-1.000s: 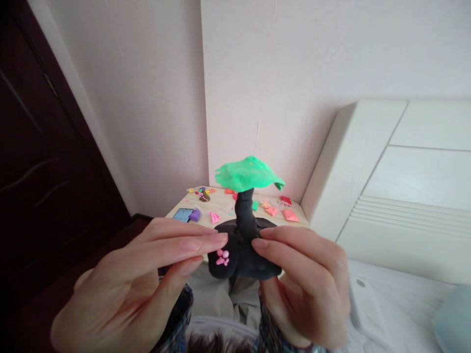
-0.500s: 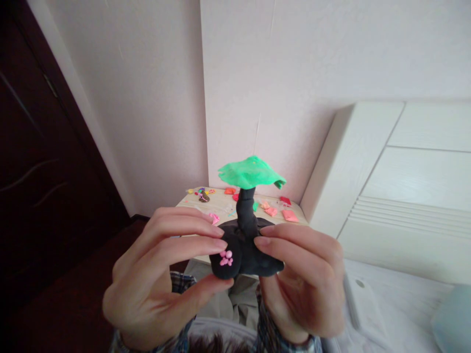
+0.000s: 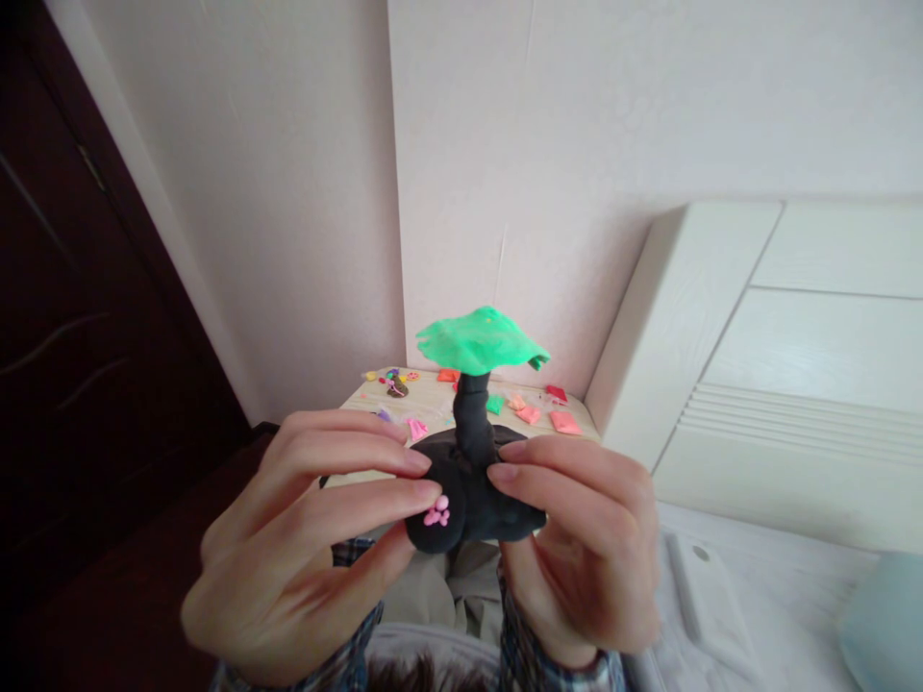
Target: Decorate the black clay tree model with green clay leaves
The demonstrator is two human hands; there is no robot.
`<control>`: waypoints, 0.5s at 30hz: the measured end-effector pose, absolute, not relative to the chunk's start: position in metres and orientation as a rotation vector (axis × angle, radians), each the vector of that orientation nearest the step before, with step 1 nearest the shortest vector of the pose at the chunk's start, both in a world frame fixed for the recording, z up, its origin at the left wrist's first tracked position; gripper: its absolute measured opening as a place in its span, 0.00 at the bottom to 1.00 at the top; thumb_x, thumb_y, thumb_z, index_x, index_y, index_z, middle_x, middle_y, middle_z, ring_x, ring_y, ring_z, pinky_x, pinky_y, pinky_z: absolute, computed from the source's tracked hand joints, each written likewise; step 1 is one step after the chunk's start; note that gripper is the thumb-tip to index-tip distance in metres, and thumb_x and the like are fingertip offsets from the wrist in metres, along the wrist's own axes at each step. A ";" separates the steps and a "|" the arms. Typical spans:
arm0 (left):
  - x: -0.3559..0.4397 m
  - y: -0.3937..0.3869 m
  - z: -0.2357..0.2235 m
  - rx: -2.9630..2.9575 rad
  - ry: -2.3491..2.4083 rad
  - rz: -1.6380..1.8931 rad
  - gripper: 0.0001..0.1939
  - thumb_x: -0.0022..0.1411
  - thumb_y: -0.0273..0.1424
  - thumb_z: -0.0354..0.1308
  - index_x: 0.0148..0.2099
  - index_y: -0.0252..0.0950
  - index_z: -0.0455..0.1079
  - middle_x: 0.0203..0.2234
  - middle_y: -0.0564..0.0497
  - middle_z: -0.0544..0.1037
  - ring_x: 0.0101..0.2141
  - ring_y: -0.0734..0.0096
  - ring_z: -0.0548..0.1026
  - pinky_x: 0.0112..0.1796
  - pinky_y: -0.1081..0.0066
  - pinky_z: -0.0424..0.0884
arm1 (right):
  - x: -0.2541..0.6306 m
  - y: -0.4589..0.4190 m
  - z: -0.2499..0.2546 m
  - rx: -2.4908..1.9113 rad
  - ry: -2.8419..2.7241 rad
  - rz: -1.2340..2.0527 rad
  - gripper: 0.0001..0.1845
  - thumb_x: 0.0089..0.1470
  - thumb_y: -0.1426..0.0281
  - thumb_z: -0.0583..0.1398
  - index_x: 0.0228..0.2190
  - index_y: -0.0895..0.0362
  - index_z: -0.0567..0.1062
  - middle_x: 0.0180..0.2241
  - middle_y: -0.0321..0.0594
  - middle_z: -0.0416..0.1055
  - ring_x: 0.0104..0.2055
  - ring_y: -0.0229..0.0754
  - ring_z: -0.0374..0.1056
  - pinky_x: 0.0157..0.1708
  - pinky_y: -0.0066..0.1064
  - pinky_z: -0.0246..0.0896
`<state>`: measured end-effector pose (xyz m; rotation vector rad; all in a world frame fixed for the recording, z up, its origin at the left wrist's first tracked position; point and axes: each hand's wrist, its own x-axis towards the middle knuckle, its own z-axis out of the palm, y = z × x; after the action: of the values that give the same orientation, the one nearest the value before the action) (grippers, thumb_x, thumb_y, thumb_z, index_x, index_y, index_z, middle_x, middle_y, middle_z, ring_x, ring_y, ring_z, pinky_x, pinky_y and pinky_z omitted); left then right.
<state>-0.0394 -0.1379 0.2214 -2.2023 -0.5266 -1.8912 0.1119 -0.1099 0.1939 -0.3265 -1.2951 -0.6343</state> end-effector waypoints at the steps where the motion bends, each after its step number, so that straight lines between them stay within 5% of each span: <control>1: -0.040 -0.138 0.221 -2.206 -0.533 -1.887 0.06 0.55 0.23 0.59 0.35 0.38 0.72 0.30 0.51 0.78 0.35 0.68 0.74 0.37 0.65 0.74 | 0.112 -0.109 0.194 -0.331 -1.301 -0.630 0.08 0.46 0.79 0.64 0.32 0.60 0.76 0.27 0.38 0.73 0.28 0.39 0.69 0.22 0.30 0.61; 15: -0.035 -0.138 0.219 -2.193 -0.477 -1.968 0.04 0.58 0.24 0.59 0.36 0.36 0.71 0.29 0.52 0.77 0.34 0.71 0.74 0.36 0.68 0.74 | 0.111 -0.113 0.192 -0.324 -1.350 -0.538 0.10 0.47 0.80 0.63 0.34 0.61 0.75 0.30 0.40 0.73 0.32 0.38 0.69 0.27 0.31 0.62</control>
<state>-0.0352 -0.1375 0.2191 -2.1927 -0.4769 -1.9675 0.1105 -0.1133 0.1924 -0.3235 -1.3504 -0.5383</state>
